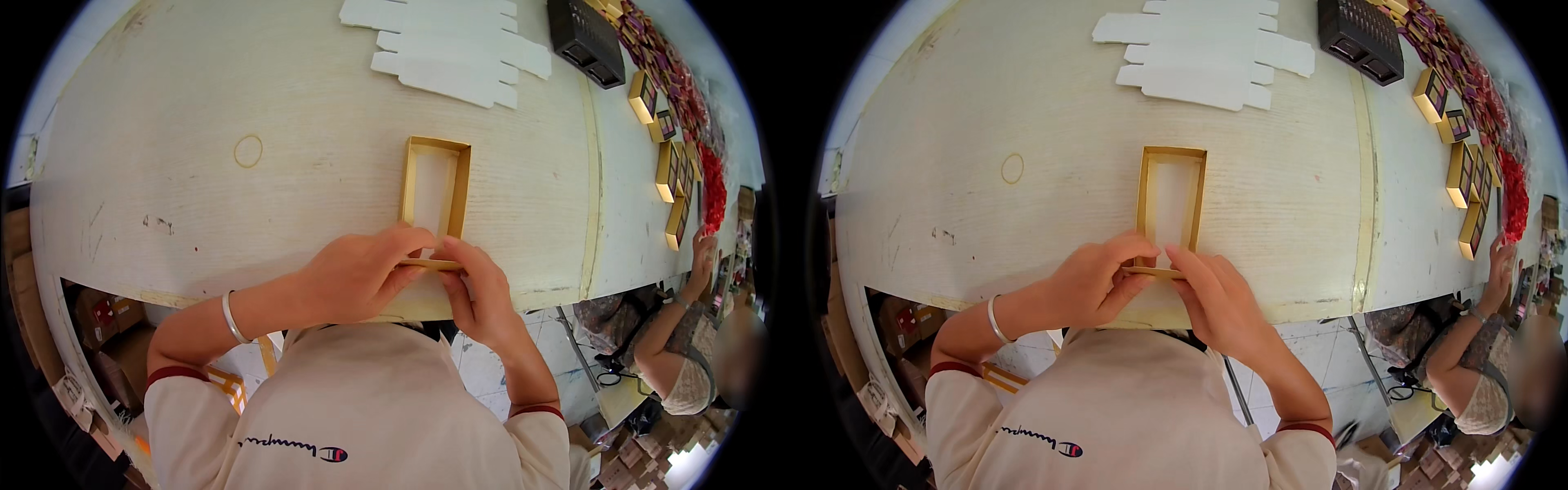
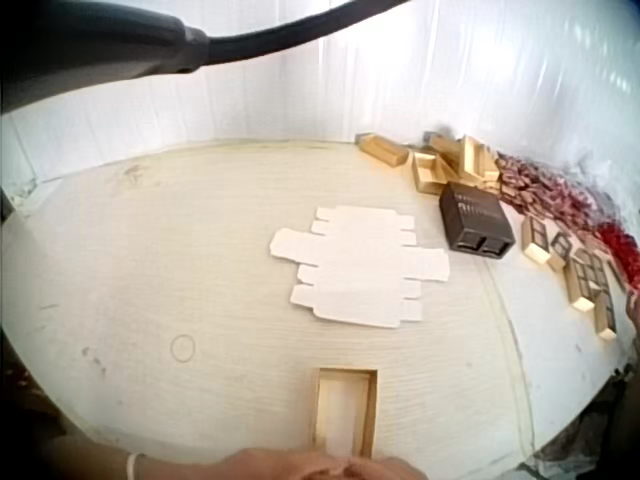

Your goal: The person folds flat cardboard pieces into small rectangular boxes by hand. They repeatedly fold the side flaps and tuck them to form the box shape, then place the finished boxes on the table.

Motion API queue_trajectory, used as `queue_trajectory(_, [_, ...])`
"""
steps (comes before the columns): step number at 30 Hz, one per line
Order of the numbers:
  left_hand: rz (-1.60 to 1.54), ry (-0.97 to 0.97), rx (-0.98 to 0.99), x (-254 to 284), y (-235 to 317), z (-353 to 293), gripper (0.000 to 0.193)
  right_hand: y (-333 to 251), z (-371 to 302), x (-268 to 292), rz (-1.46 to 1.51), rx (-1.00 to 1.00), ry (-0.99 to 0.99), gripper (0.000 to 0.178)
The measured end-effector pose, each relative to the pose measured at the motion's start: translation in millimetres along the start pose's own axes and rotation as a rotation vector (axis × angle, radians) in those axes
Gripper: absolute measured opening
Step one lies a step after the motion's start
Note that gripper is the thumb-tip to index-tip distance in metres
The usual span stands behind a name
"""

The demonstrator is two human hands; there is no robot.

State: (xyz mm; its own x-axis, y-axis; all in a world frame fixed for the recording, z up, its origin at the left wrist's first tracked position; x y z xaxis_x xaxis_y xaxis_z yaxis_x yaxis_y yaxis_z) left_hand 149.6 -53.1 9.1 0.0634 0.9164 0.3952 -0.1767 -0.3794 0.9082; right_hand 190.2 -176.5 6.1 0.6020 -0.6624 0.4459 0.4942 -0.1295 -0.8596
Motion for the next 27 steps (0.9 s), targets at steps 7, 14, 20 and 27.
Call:
queue_trajectory(7, [-0.034,0.064,0.054,5.7,-7.3,3.6,0.026,-13.6,-5.4,-1.9,-0.318,0.212,0.095,0.047])
queue_trajectory(14, [0.342,0.134,-0.176,6.6,15.3,-0.3,0.037,-9.5,-7.0,-1.7,-0.360,0.183,0.122,0.053])
queue_trajectory(20, [0.643,0.144,-0.411,-0.3,22.6,-0.4,0.032,-21.6,-2.1,0.0,-0.614,0.306,0.144,0.041])
queue_trajectory(27, [0.610,0.035,-0.263,-5.1,19.3,5.1,0.021,-26.4,12.4,-7.0,-0.674,0.198,0.044,0.025])
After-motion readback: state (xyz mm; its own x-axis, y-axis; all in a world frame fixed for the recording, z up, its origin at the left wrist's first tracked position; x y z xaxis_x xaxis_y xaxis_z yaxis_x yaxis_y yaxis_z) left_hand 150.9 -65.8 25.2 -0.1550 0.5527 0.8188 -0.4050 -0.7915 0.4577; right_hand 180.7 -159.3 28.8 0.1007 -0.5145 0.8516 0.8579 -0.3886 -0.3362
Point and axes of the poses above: each hand's wrist, its own z-axis towards the middle knuckle, its own x-axis out of the back of the hand, y = z × x, the point moved 8 cm from there along z, towards the middle knuckle, and after that the axes turned 2 degrees about y, right-handed, at the moved point
